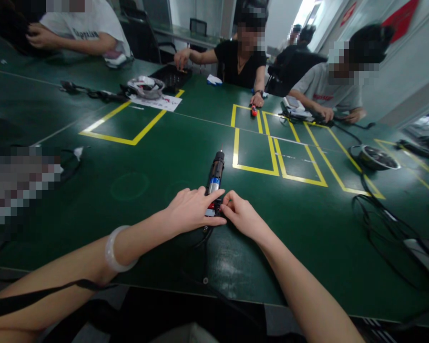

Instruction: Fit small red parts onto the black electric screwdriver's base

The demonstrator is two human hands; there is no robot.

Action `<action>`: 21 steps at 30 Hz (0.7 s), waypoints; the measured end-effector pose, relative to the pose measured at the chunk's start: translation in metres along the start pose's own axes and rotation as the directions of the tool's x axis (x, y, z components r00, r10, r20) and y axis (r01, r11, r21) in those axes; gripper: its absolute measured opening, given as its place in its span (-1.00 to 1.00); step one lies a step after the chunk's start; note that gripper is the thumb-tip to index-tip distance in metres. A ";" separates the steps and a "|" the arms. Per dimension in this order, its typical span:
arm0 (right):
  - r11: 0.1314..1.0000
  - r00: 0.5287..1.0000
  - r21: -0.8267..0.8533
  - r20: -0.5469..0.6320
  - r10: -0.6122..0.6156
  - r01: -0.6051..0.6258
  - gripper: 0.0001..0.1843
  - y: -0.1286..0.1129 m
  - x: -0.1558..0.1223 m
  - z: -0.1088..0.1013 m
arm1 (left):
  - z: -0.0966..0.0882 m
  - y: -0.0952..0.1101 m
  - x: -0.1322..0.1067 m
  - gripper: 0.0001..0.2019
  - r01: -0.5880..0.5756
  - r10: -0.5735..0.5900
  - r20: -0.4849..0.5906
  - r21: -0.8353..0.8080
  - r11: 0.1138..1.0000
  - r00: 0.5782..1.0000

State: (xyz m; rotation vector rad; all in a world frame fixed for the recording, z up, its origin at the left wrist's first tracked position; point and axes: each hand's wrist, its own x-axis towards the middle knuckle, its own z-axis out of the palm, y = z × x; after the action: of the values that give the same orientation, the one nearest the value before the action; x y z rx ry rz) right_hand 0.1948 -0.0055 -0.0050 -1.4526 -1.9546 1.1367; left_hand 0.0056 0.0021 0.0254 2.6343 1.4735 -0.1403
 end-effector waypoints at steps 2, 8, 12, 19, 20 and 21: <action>0.998 1.000 -0.060 -0.021 -0.003 0.002 -0.87 -0.001 0.000 0.001 | -0.001 0.000 0.000 -0.18 -0.003 0.003 -0.002 0.000 1.000 1.000; 0.997 0.998 0.045 -0.017 -0.066 0.066 -0.87 0.004 0.001 0.000 | 0.001 -0.001 -0.002 -0.19 -0.005 0.005 -0.009 -0.015 1.000 1.000; 0.994 0.996 0.066 -0.021 -0.087 0.089 -0.87 0.004 0.003 0.002 | 0.001 -0.001 -0.002 -0.22 -0.008 0.007 -0.016 -0.011 1.000 1.000; 0.991 0.993 0.080 -0.064 -0.099 0.104 -0.90 0.001 0.005 0.007 | 0.001 0.000 -0.002 -0.29 -0.007 0.007 -0.035 -0.002 1.000 0.999; 0.989 0.993 0.096 -0.058 -0.105 0.110 -0.93 0.001 0.004 0.007 | 0.001 0.000 -0.003 -0.30 -0.006 0.006 -0.038 0.000 1.000 0.999; 0.986 0.993 0.117 -0.049 -0.110 0.115 -0.96 0.000 0.003 0.007 | 0.001 0.001 -0.003 -0.30 -0.003 0.003 -0.042 0.003 1.000 0.999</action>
State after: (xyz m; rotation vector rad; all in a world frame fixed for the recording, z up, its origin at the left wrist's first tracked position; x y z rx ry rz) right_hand 0.1889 -0.0045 -0.0093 -1.2777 -1.8805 1.1420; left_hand 0.0048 -0.0009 0.0249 2.6578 1.4830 -0.0878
